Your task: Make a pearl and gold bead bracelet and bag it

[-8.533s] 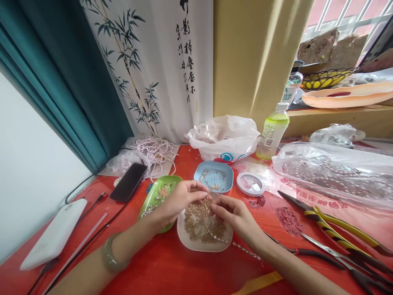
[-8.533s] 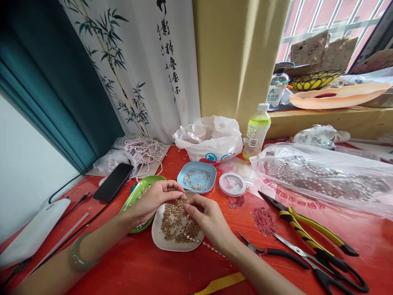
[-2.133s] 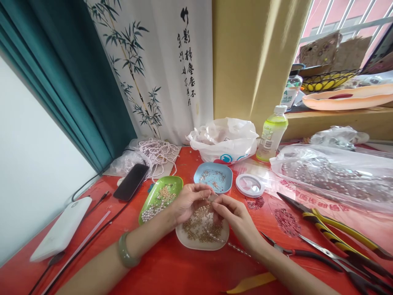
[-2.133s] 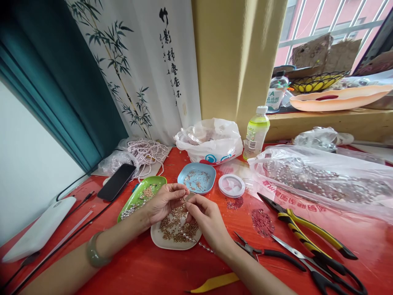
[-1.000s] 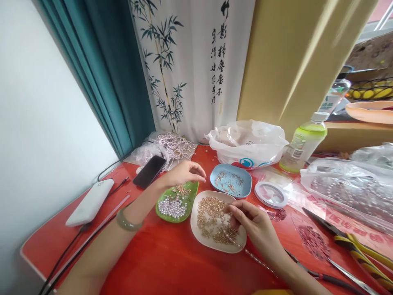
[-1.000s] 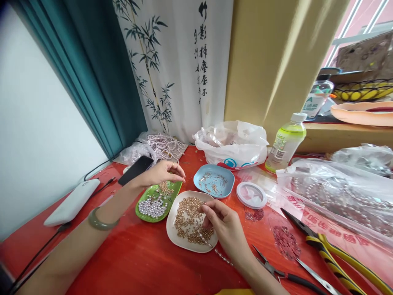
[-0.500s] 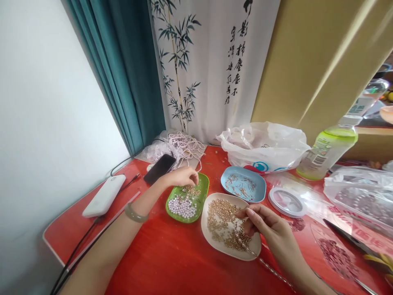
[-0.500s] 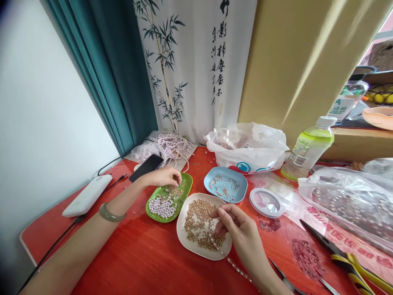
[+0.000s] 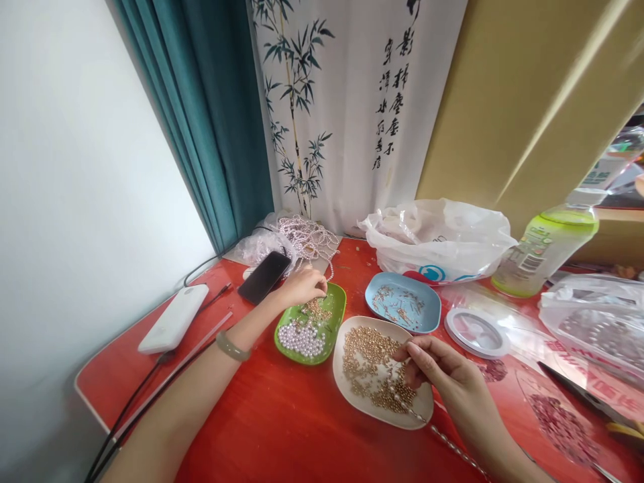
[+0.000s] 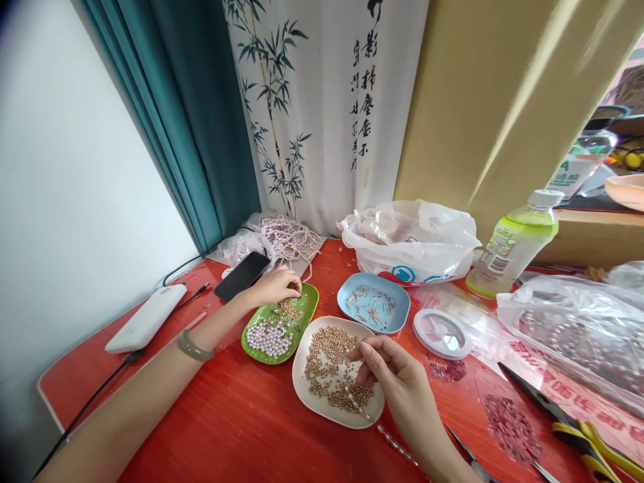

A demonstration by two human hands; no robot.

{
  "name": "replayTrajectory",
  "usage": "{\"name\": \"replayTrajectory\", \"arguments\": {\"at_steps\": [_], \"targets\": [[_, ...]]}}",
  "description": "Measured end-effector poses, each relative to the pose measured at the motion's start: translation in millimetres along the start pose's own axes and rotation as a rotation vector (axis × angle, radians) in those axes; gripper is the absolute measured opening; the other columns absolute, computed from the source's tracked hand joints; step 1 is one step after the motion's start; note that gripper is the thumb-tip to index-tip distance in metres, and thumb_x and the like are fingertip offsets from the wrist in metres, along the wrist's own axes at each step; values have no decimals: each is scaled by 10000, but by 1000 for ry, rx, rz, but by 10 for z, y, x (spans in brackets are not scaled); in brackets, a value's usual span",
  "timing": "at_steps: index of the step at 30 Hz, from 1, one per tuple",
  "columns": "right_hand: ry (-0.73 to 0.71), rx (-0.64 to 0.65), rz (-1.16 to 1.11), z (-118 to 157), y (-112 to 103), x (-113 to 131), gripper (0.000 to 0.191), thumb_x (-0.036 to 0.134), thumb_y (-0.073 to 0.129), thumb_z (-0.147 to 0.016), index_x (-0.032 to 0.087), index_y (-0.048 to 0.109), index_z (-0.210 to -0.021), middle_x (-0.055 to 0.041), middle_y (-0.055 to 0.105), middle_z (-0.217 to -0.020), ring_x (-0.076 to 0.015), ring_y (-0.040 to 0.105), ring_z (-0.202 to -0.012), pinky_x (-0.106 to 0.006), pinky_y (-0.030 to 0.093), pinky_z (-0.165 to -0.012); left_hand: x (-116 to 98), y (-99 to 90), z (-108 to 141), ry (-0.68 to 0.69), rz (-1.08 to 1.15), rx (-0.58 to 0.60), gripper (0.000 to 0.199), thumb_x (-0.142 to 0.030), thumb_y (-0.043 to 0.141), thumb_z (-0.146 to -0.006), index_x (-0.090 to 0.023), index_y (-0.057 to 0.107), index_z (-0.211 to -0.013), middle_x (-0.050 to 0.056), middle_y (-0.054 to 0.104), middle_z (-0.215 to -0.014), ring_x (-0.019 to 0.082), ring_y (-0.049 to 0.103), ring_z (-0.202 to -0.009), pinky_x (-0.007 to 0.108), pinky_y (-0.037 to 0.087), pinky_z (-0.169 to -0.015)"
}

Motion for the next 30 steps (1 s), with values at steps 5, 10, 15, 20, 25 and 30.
{"name": "replayTrajectory", "arguments": {"at_steps": [5,10,15,20,25,30], "targets": [[-6,6,15,0,4,7,283,450,530,-723,170,563,-687,7,530,-498,-120,497,-487,-235,418,-490,-39,5,32,-22,87,-3,94,-234,538,-669,-189,600,-616,40,599,-723,220,457,-897,306,334,-787],[-11,15,25,4,-2,-2,278,442,520,-736,172,563,-686,10,529,-507,-120,498,-500,-235,413,-503,4,-21,-11,-98,283,-23,117,-241,517,-667,-150,587,-649,38,613,-688,170,530,-723,282,389,-682],[-9,22,29,11,-20,-20,281,438,504,-752,168,561,-697,14,542,-520,-110,498,-497,-228,390,-506,-109,-82,-25,-131,563,-23,140,-243,491,-697,-115,541,-723,71,640,-755,130,574,-686,242,433,-625],[4,45,2,34,5,36,300,437,487,-764,159,559,-676,8,543,-515,-112,508,-496,-233,382,-514,-415,-106,49,-109,803,-3,196,-260,533,-695,-108,538,-818,76,630,-792,121,584,-741,247,450,-695],[37,140,-69,91,75,100,291,426,498,-758,158,537,-652,14,546,-494,-91,494,-469,-212,370,-482,-827,-39,192,-139,1138,147,170,-204,666,-590,-130,617,-735,41,621,-724,105,566,-687,252,435,-718],[67,187,-98,135,93,111,289,433,499,-746,156,543,-678,14,556,-496,-87,494,-459,-203,369,-455,-1081,67,297,-161,1178,237,185,-201,685,-577,-124,631,-736,43,630,-718,121,579,-695,279,436,-729]]}}
Point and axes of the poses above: each hand's wrist, its own z-axis away from the middle knuckle, its own y-axis out of the palm, x = y × z, the point moved 2 cm from there along -z, towards the middle knuckle
